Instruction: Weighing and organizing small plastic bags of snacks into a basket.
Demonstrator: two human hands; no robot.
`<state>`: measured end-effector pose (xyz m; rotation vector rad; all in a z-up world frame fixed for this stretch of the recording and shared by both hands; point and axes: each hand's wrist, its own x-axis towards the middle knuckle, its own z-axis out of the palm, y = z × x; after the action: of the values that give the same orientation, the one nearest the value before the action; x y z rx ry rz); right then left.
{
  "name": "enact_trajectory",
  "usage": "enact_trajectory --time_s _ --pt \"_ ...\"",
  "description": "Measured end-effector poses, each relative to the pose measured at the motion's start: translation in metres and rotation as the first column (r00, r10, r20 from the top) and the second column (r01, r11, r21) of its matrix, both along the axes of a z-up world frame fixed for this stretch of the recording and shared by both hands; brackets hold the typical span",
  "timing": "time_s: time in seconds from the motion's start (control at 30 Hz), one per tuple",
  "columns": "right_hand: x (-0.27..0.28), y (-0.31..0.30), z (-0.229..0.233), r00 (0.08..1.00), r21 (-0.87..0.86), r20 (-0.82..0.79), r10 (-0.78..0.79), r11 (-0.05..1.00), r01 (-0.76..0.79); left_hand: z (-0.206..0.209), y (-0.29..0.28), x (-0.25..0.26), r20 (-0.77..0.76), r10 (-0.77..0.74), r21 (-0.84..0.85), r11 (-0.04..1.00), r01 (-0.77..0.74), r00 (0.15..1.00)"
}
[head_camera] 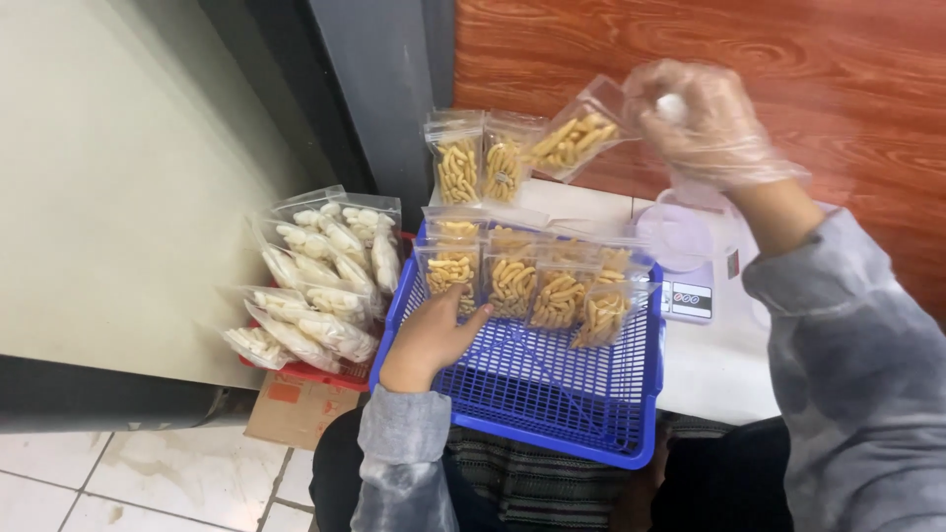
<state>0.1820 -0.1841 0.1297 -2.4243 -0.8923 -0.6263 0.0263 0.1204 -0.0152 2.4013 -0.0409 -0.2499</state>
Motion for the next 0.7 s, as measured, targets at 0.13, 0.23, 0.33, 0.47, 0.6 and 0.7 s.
enact_trajectory --time_s 0.13,0.23,0.33,0.47,0.6,0.7 --pt "-0.036 -0.069 0.010 0.998 0.019 0.046 -0.037 0.999 0.037 -0.007 -0.003 -0.001 0.040 -0.017 0.000 1.000 0.017 0.999" --pt "-0.056 -0.109 0.002 0.979 -0.027 0.123 -0.162 0.986 0.166 -0.012 -0.008 0.002 0.031 -0.039 0.018 0.999 0.038 0.999" --pt "-0.063 -0.138 -0.020 0.948 -0.083 0.110 -0.300 0.947 0.309 -0.010 -0.014 0.003 -0.008 -0.053 0.041 0.998 0.054 0.999" --pt "-0.069 -0.159 -0.047 0.958 0.009 0.071 -0.279 0.960 0.279 -0.014 -0.022 0.008 -0.043 -0.038 0.067 0.997 0.041 0.998" --pt "-0.074 -0.161 -0.059 0.957 0.101 0.075 -0.280 0.957 0.272 -0.018 -0.027 0.007 -0.018 -0.054 0.112 0.992 0.056 0.998" --pt "-0.055 -0.186 -0.088 0.907 0.040 -0.015 -0.421 0.906 0.422 -0.009 -0.029 0.014 -0.199 -0.110 0.160 0.977 0.143 0.974"
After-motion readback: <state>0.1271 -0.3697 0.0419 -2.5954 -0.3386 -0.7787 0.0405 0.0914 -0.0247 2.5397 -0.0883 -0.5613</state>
